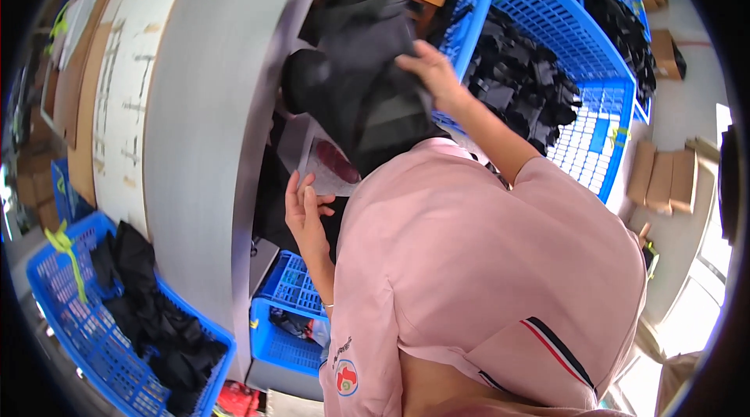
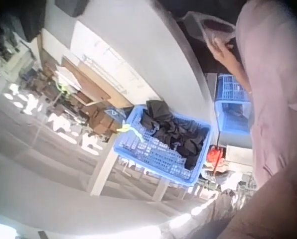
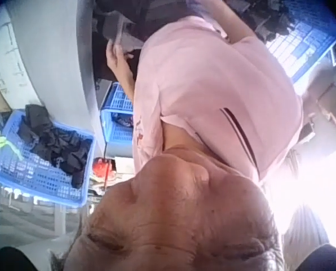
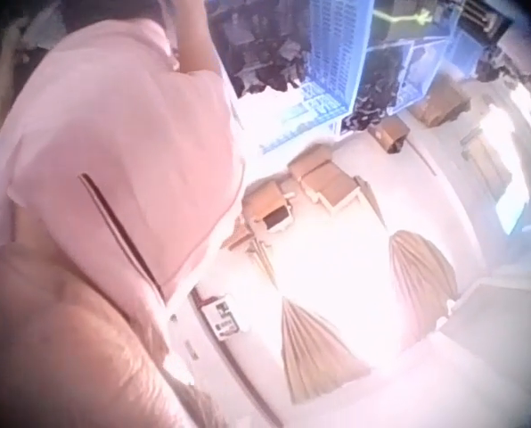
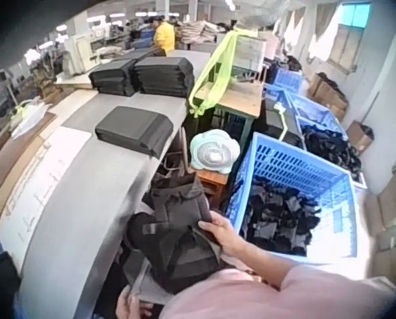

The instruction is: Inspecting and handling black fabric garment components at a factory workstation.

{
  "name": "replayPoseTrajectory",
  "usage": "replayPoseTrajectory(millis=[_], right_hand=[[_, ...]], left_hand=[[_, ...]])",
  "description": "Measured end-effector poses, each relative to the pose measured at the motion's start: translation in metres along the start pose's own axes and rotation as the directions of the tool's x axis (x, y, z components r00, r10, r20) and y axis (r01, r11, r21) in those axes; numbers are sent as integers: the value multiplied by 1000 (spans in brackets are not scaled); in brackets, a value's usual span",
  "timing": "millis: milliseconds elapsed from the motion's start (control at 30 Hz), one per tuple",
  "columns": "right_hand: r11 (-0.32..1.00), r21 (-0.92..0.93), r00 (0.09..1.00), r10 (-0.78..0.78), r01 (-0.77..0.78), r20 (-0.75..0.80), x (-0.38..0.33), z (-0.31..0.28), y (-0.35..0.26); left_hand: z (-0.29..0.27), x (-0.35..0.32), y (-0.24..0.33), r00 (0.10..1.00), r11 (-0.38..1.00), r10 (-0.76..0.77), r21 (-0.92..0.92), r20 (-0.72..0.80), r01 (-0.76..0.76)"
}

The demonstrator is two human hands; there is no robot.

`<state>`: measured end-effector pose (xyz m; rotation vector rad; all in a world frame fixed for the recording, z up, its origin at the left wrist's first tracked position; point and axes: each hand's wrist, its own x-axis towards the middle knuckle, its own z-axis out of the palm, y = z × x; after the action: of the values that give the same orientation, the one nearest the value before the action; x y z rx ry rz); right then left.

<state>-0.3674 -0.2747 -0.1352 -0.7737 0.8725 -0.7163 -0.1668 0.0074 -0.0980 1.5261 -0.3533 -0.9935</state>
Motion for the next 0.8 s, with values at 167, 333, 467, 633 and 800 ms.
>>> replayPoseTrajectory(millis=[167,333,467,633,800], right_hand=[[949,-70,807,-300,308,-509,-38,-186,-43],[919,-255,561,-386,300,-733,-120,-333,-79],[910,-303,516,-410,282,-752,-185,-388,-95],[966,-231,520,-256,114,-815,-220,-441,-69],[518,-344,102,-439,-783,-893,-209,-479,-7]], left_hand=[[-14,6,-53,984,872,-176,469,27,143],[-31,15,-96,955,795,-248,598,164,104],[-42,16,-99,926,927,-376,7,30,376],[-44,23,-99,905,904,-425,57,-1,424],[-47,21,-105,911,911,-413,-5,5,413]])
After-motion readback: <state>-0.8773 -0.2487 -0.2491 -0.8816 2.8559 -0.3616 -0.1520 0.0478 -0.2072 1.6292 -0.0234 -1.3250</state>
